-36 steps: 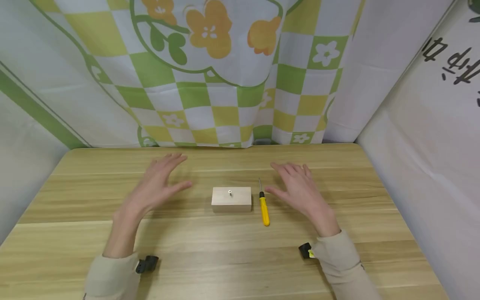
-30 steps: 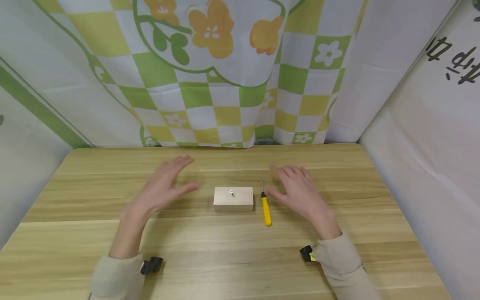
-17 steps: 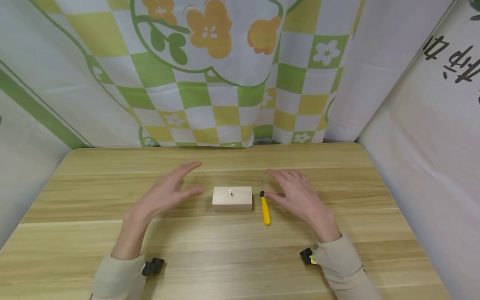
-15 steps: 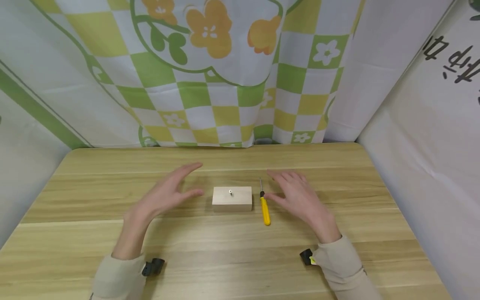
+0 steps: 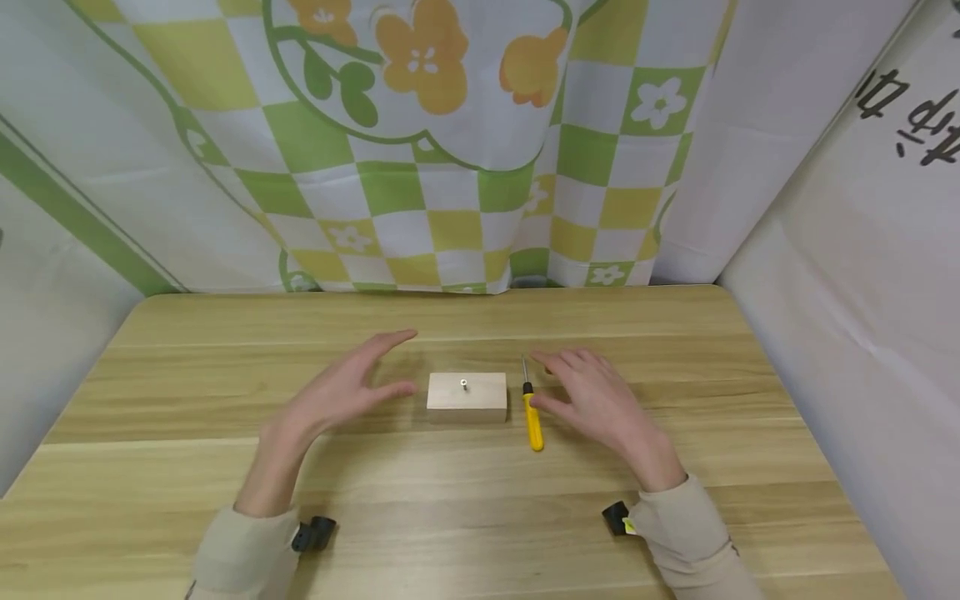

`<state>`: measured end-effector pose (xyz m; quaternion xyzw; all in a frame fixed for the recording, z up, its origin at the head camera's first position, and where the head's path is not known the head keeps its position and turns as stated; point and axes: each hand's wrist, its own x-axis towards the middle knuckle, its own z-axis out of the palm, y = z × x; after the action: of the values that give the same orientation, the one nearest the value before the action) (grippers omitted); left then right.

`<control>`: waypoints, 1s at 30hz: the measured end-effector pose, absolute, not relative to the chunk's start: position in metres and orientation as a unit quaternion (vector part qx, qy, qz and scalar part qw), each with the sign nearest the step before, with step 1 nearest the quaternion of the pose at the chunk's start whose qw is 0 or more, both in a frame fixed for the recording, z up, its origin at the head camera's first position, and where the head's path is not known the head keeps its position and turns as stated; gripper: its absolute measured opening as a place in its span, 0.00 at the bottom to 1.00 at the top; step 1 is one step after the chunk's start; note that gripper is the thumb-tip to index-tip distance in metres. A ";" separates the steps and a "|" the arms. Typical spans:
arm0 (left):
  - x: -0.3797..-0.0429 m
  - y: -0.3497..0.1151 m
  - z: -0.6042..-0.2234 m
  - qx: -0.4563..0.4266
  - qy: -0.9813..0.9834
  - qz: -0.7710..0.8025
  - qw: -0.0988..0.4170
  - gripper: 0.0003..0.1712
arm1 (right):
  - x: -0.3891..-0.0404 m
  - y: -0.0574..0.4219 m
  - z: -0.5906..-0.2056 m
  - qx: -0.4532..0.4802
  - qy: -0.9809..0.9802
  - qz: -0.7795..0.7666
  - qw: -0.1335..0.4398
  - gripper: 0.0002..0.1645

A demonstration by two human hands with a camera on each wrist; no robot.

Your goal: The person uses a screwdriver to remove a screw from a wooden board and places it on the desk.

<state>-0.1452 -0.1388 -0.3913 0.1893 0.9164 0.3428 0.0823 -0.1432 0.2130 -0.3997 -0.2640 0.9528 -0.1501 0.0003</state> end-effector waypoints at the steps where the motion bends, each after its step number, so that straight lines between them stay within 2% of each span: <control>1: -0.146 -0.138 -0.392 0.190 0.916 0.343 0.084 0.45 | -0.143 0.213 -0.400 -0.265 0.953 -0.149 0.002 0.39; 10: -0.146 -0.134 -0.393 0.214 0.913 0.337 0.083 0.44 | -0.139 0.217 -0.400 -0.277 0.949 -0.148 0.003 0.39; 30: -0.139 -0.120 -0.391 0.230 0.906 0.324 0.146 0.41 | -0.120 0.215 -0.404 -0.308 0.943 -0.122 0.019 0.40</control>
<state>-0.1395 -0.1203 -0.3913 0.2296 0.9060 0.3241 0.1465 -0.1196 0.2154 -0.4040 -0.3083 0.9432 -0.1224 0.0190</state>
